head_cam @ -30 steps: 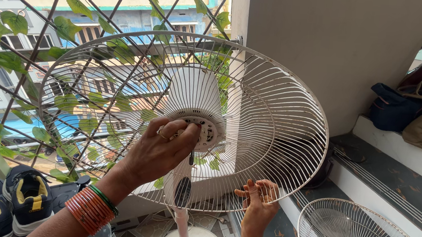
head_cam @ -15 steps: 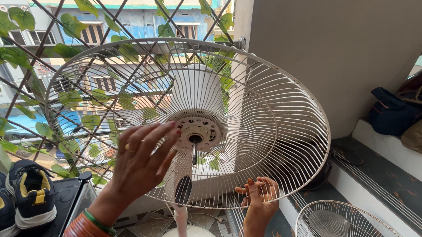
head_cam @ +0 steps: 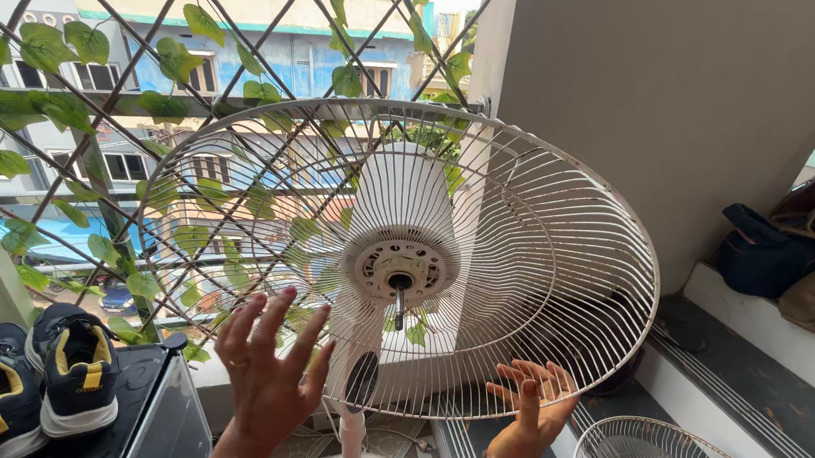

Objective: The person assembles a pedestal fan by attaching the fan blades to the motor hub, securing them with a nut, and then fitting the front protective cage. The person handles the fan blades, the central hub, and the metal cage.

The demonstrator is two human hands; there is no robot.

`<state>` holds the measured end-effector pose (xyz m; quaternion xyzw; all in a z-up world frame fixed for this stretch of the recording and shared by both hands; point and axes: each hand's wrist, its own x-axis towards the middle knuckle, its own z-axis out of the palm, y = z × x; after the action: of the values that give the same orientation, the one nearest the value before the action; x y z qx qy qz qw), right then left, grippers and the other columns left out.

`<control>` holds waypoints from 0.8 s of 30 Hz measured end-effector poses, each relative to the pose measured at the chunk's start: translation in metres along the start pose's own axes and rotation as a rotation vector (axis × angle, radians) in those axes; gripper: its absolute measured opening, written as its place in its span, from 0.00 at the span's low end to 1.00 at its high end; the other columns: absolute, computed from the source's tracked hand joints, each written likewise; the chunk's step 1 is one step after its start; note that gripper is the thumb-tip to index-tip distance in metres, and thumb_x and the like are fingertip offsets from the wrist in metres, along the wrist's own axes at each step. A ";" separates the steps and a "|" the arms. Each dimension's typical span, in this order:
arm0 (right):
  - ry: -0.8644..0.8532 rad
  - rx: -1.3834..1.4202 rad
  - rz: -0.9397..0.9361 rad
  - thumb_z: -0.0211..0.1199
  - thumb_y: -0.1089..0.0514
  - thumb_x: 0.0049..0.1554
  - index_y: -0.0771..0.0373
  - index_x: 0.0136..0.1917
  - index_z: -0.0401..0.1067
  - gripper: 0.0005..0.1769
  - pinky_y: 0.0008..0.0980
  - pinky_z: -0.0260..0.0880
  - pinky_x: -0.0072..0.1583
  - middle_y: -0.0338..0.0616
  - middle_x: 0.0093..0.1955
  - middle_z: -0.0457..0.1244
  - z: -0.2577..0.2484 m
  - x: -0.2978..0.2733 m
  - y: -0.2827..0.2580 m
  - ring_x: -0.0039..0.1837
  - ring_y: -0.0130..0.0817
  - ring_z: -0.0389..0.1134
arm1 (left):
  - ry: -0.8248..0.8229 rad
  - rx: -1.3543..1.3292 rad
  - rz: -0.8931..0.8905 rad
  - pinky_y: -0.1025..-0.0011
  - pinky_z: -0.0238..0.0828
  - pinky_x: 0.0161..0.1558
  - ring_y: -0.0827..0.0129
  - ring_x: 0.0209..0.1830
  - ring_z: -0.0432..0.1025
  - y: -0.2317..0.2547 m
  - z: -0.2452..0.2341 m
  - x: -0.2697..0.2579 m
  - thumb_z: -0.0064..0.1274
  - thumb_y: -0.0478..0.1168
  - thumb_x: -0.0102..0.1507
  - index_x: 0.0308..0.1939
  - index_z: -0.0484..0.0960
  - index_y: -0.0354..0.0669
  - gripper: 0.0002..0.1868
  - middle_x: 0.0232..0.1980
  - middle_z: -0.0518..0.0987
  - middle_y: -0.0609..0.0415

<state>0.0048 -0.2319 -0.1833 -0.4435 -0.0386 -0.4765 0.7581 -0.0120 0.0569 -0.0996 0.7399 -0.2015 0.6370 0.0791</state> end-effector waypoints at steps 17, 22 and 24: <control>-0.082 -0.207 0.033 0.56 0.58 0.64 0.66 0.61 0.70 0.14 0.25 0.71 0.37 0.47 0.44 0.68 -0.015 0.009 -0.002 0.41 0.33 0.73 | -0.154 0.030 -0.027 0.36 0.19 0.76 0.43 0.83 0.28 0.027 0.030 0.018 0.57 0.51 0.62 0.74 0.66 0.64 0.35 0.83 0.43 0.47; -0.110 -0.244 0.023 0.54 0.58 0.64 0.66 0.64 0.67 0.16 0.24 0.70 0.36 0.47 0.43 0.68 -0.015 0.012 -0.003 0.40 0.31 0.72 | -0.103 -0.052 -0.014 0.36 0.17 0.77 0.42 0.84 0.29 0.036 0.019 0.050 0.59 0.44 0.63 0.75 0.68 0.62 0.35 0.84 0.44 0.46; -0.115 -0.263 0.049 0.53 0.58 0.64 0.64 0.66 0.66 0.18 0.23 0.70 0.36 0.47 0.42 0.68 -0.016 0.011 -0.005 0.39 0.31 0.72 | -0.095 -0.082 0.021 0.35 0.16 0.75 0.39 0.83 0.29 0.041 0.019 0.065 0.61 0.46 0.62 0.74 0.69 0.62 0.36 0.83 0.45 0.43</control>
<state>0.0017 -0.2515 -0.1845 -0.5664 -0.0082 -0.4327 0.7013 -0.0038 -0.0002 -0.0455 0.7633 -0.2387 0.5930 0.0933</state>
